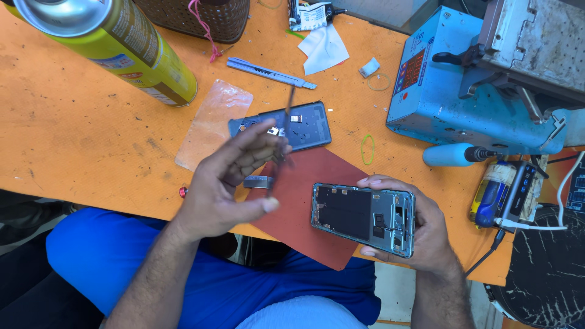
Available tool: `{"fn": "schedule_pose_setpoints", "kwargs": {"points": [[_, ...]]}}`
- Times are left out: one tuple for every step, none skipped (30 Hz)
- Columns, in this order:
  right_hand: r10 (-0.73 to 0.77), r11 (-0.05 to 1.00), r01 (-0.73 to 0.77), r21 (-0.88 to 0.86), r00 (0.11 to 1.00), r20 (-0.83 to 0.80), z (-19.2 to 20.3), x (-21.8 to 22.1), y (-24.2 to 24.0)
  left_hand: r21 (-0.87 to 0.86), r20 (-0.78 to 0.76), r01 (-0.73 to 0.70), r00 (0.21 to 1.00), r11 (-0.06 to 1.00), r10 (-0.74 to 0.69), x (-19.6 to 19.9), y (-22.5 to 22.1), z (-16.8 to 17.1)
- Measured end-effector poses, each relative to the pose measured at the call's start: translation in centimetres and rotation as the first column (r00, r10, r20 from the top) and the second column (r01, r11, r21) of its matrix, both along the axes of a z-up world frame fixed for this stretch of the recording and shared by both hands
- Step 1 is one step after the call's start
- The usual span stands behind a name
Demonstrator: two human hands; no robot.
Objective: The person disassembles a mobile phone using a small screwdriver and hands, removing the internal components and the screen.
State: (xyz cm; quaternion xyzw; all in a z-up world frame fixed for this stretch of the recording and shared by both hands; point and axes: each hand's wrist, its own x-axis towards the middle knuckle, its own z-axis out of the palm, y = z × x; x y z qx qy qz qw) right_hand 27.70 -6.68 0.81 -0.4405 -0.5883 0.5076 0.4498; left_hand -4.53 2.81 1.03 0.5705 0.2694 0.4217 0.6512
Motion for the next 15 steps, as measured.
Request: {"fn": "schedule_pose_setpoints", "kwargs": {"points": [[-0.010, 1.000, 0.010, -0.009, 1.000, -0.002, 0.0, 0.0, 0.0, -0.080, 0.105, 0.009, 0.994, 0.997, -0.001, 0.0, 0.1, 0.0], [-0.019, 1.000, 0.019, -0.017, 1.000, -0.004, -0.1, 0.0, -0.1, -0.151, 0.148, 0.004, 0.989, 0.989, 0.018, 0.0, 0.3, 0.0], [-0.027, 0.999, 0.026, -0.026, 1.000, -0.007, -0.1, -0.1, -0.1, -0.220, 0.187, 0.000, 0.981, 0.975, 0.042, -0.1, 0.6, 0.1], [-0.042, 0.998, 0.041, -0.047, 0.999, -0.028, -0.1, -0.1, -0.2, -0.289, 0.225, -0.001, 0.972, 0.957, 0.069, -0.1, 0.9, 0.3], [-0.056, 0.996, 0.053, -0.068, 0.997, -0.048, -0.2, -0.2, -0.2, -0.348, 0.217, -0.026, 0.970, 0.937, 0.107, 0.0, 1.4, 0.5], [-0.071, 0.994, 0.065, -0.090, 0.995, -0.068, -0.3, -0.3, -0.2, -0.406, 0.206, -0.050, 0.968, 0.913, 0.145, 0.3, 1.9, 0.6], [-0.074, 0.994, 0.067, -0.091, 0.994, -0.077, -0.4, -0.3, -0.2, -0.463, 0.194, -0.075, 0.964, 0.883, 0.183, 0.6, 2.6, 0.7], [-0.077, 0.993, 0.070, -0.092, 0.993, -0.085, -0.5, -0.4, -0.1, -0.357, 0.055, -0.145, 0.983, 0.923, 0.175, 0.9, 3.3, 0.7], [-0.082, 0.993, 0.073, -0.095, 0.992, -0.098, -0.6, -0.4, -0.1, -0.241, -0.090, -0.197, 0.979, 0.950, 0.181, 1.2, 4.3, 0.7], [-0.081, 0.993, 0.070, -0.095, 0.989, -0.121, -0.7, -0.4, -0.1, -0.116, -0.232, -0.230, 0.952, 0.966, 0.199, 1.4, 5.2, 0.7], [-0.081, 0.993, 0.067, -0.096, 0.986, -0.145, -0.9, -0.4, 0.0, -0.093, -0.272, -0.230, 0.942, 0.969, 0.197, 1.8, 6.2, 0.6], [-0.081, 0.993, 0.065, -0.098, 0.982, -0.169, -1.0, -0.5, 0.0, -0.069, -0.311, -0.228, 0.930, 0.971, 0.196, 2.4, 7.3, 0.4], [-0.082, 0.994, 0.070, -0.082, 0.984, -0.160, -1.2, -0.5, 0.0, -0.045, -0.346, -0.225, 0.917, 0.973, 0.196, 3.0, 8.6, 0.1], [-0.084, 0.995, 0.075, -0.066, 0.985, -0.150, -1.4, -0.7, 0.2, 0.133, -0.404, -0.233, 0.875, 0.963, 0.267, 3.5, 9.8, -0.2], [-0.088, 0.995, 0.082, -0.051, 0.987, -0.137, -1.5, -0.7, 0.2, 0.304, -0.444, -0.220, 0.828, 0.927, 0.342, 4.1, 10.9, -0.6]]}}
